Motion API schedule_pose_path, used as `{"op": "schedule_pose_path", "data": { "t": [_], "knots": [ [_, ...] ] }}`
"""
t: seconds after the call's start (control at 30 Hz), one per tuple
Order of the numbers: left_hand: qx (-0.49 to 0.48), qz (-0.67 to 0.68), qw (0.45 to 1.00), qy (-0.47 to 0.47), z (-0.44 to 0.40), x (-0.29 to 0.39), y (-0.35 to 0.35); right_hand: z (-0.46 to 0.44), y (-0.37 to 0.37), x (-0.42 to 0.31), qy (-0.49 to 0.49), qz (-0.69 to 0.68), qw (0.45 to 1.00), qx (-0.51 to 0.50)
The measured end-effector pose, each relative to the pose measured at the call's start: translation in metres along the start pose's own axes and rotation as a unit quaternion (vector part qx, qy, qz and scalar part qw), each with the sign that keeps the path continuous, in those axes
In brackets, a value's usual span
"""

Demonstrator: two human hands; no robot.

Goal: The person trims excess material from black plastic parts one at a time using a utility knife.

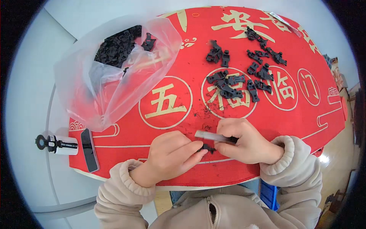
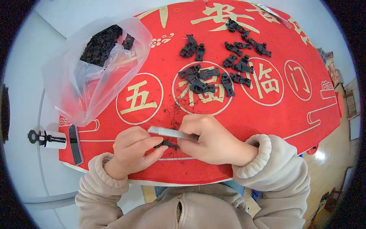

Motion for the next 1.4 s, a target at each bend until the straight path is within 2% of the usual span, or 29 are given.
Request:
{"op": "schedule_pose_path", "data": {
  "t": [0.03, 0.13, 0.17, 0.27, 0.3, 0.4, 0.43, 0.53, 0.57, 0.67, 0.7, 0.8, 0.9, 1.07, 1.2, 1.3, 1.4],
  "knots": [
    [0.003, 0.005, 1.000, -0.009, 0.000, 0.001, 0.000, 0.000, 0.001, 0.000, 0.004, -0.018, 1.000, 0.005],
    [-0.012, 0.010, 1.000, 0.008, -0.002, -0.001, -0.001, 0.003, 0.013, 0.014, -0.102, -0.121, 0.982, 0.102],
    [-0.022, 0.010, 1.000, 0.020, -0.003, -0.002, -0.002, 0.005, 0.016, 0.015, -0.166, -0.179, 0.962, 0.125],
    [-0.064, 0.074, 0.982, 0.160, 0.005, -0.026, -0.011, 0.006, 0.025, 0.016, -0.178, -0.261, 0.932, 0.180],
    [-0.046, 0.130, 0.970, 0.199, 0.004, -0.031, -0.012, 0.006, 0.024, 0.019, -0.179, -0.282, 0.928, 0.167],
    [-0.046, 0.152, 0.958, 0.237, 0.008, -0.039, -0.017, 0.006, 0.008, 0.013, -0.232, -0.220, 0.945, 0.071],
    [-0.048, 0.153, 0.959, 0.232, 0.008, -0.038, -0.017, 0.004, 0.002, 0.015, -0.162, -0.192, 0.968, 0.020],
    [-0.053, 0.157, 0.960, 0.224, 0.007, -0.037, -0.018, 0.004, -0.002, 0.015, -0.072, -0.085, 0.994, -0.007],
    [-0.052, 0.159, 0.960, 0.227, 0.007, -0.037, -0.018, 0.002, -0.001, 0.016, -0.051, -0.112, 0.992, 0.011],
    [-0.046, 0.190, 0.946, 0.259, 0.011, -0.040, -0.021, 0.005, 0.006, 0.020, -0.186, -0.172, 0.965, 0.064],
    [-0.043, 0.204, 0.939, 0.274, 0.013, -0.041, -0.022, 0.005, 0.008, 0.019, -0.184, -0.182, 0.963, 0.074],
    [-0.054, 0.311, 0.873, 0.373, 0.024, -0.048, -0.030, 0.005, 0.012, 0.020, -0.194, -0.206, 0.954, 0.094],
    [-0.066, 0.384, 0.824, 0.412, 0.030, -0.055, -0.037, 0.007, 0.011, 0.021, -0.211, -0.223, 0.947, 0.089],
    [-0.088, 0.414, 0.788, 0.447, 0.031, -0.058, -0.042, 0.003, -0.001, 0.018, -0.120, -0.207, 0.969, 0.055],
    [-0.093, 0.464, 0.765, 0.437, 0.031, -0.058, -0.045, 0.005, 0.002, 0.022, -0.229, -0.249, 0.940, 0.047],
    [-0.098, 0.475, 0.762, 0.429, 0.030, -0.051, -0.046, 0.007, 0.004, 0.024, -0.275, -0.316, 0.906, 0.065],
    [-0.083, 0.458, 0.799, 0.380, 0.025, -0.046, -0.041, 0.010, 0.004, 0.032, -0.284, -0.405, 0.866, 0.080]
  ]
}}
Point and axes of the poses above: each hand's wrist, its own z-axis away from the middle knuckle, its own y-axis out of the back of the hand, x = y × z, the point moved 7 cm from there along -z, towards the middle knuckle, and after that the axes turned 13 degrees about -z, right-handed, at the moved point
